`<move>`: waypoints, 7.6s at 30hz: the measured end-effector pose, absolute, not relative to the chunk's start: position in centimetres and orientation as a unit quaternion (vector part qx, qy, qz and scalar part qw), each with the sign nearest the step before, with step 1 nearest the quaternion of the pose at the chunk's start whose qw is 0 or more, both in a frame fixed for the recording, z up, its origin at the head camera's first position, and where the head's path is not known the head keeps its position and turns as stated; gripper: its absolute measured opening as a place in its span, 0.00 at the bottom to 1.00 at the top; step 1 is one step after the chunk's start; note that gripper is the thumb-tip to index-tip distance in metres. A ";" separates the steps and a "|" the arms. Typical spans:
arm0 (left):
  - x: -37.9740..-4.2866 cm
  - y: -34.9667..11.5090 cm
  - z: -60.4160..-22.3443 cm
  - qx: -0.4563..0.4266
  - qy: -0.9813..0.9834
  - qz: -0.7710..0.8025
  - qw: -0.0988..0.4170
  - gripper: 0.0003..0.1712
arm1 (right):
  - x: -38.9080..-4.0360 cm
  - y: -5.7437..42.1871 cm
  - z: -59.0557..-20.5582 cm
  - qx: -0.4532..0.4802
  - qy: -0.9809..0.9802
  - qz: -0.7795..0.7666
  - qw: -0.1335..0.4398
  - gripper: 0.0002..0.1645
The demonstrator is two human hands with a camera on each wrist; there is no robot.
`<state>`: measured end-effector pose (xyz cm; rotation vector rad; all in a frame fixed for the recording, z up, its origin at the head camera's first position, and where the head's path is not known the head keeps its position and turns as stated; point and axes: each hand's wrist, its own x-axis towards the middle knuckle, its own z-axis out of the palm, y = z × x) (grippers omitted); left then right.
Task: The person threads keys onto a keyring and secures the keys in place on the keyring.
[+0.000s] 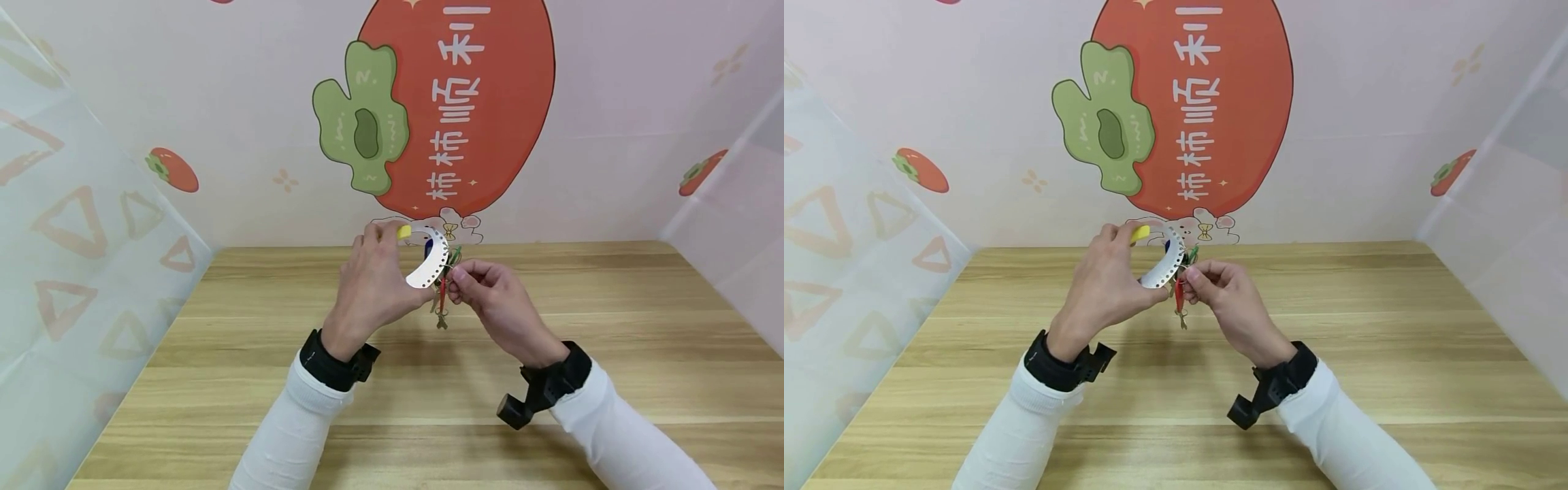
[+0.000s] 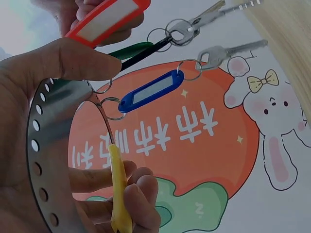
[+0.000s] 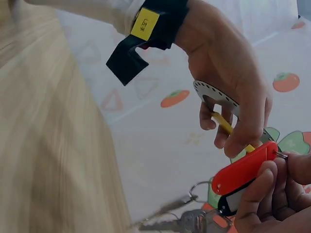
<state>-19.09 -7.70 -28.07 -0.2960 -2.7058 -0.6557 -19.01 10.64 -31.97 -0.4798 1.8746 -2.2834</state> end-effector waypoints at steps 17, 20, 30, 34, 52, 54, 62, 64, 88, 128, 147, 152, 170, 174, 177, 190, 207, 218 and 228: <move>-19.1 -7.5 -28.2 -0.096 -0.950 -0.232 0.185 0.55 | -18.8 9.9 -32.6 -0.189 0.689 -0.697 -0.065 0.17; -19.1 -7.5 -28.2 -0.095 -0.949 -0.236 0.189 0.56 | -18.9 9.9 -32.4 -0.180 0.634 -0.752 -0.006 0.20; -19.2 -7.6 -28.3 -0.100 -0.946 -0.242 0.193 0.53 | -19.0 10.1 -32.3 -0.171 0.599 -0.781 0.037 0.20; -19.2 -7.6 -28.3 -0.100 -0.945 -0.247 0.192 0.53 | -18.7 10.1 -32.2 -0.182 0.623 -0.760 -0.019 0.18; -19.2 -7.2 -28.6 -0.106 -0.944 -0.249 0.187 0.55 | -18.5 9.7 -32.4 -0.290 0.761 -0.431 -0.389 0.08; -19.2 -7.2 -28.6 -0.109 -0.944 -0.243 0.193 0.55 | -18.6 9.8 -32.6 -0.289 0.772 -0.410 -0.391 0.07; -19.2 -7.1 -28.8 -0.113 -0.948 -0.215 0.204 0.53 | -17.9 9.7 -32.3 -0.296 0.806 -0.350 -0.375 0.09; -19.2 -7.1 -28.8 -0.112 -0.951 -0.207 0.202 0.55 | -17.8 9.7 -32.4 -0.297 0.813 -0.324 -0.382 0.09; -19.1 -6.6 -29.0 -0.076 -0.961 -0.211 0.161 0.56 | -17.9 9.6 -32.7 -0.294 0.806 -0.302 -0.417 0.11; -19.0 -6.9 -28.6 -0.109 -0.933 -0.259 0.224 0.51 | -18.8 11.0 -31.4 -0.235 0.776 -0.575 -0.108 0.11; -19.1 -7.2 -28.3 -0.074 -0.944 -0.271 0.175 0.51 | -18.9 11.0 -31.8 -0.222 0.721 -0.656 -0.017 0.16; -19.1 -7.3 -28.3 -0.073 -0.942 -0.275 0.175 0.51 | -19.0 10.7 -32.2 -0.223 0.713 -0.664 -0.027 0.16; -19.0 -7.1 -28.3 -0.081 -0.941 -0.277 0.174 0.53 | -18.6 9.7 -32.8 -0.241 0.694 -0.661 -0.150 0.13; -19.0 -7.0 -28.3 -0.079 -0.942 -0.277 0.174 0.53 | -18.5 9.5 -32.6 -0.229 0.668 -0.695 -0.135 0.15; -18.9 -6.9 -28.3 -0.077 -0.943 -0.273 0.175 0.53 | -18.4 9.4 -32.7 -0.231 0.661 -0.703 -0.127 0.16; -19.1 -6.8 -28.8 -0.094 -0.936 -0.262 0.215 0.51 | -18.9 9.8 -32.7 -0.279 0.750 -0.567 -0.198 0.06; -19.0 -6.7 -29.1 -0.098 -0.933 -0.256 0.235 0.52 | -18.4 9.6 -32.1 -0.188 0.779 -0.585 -0.127 0.15; -19.0 -6.9 -28.5 -0.077 -0.941 -0.272 0.184 0.53 | -19.6 9.6 -33.7 -0.350 0.746 -0.476 -0.308 0.06; -18.9 -7.0 -28.4 -0.084 -0.941 -0.281 0.171 0.54 | -20.5 10.3 -34.0 -0.403 0.761 -0.327 -0.389 0.09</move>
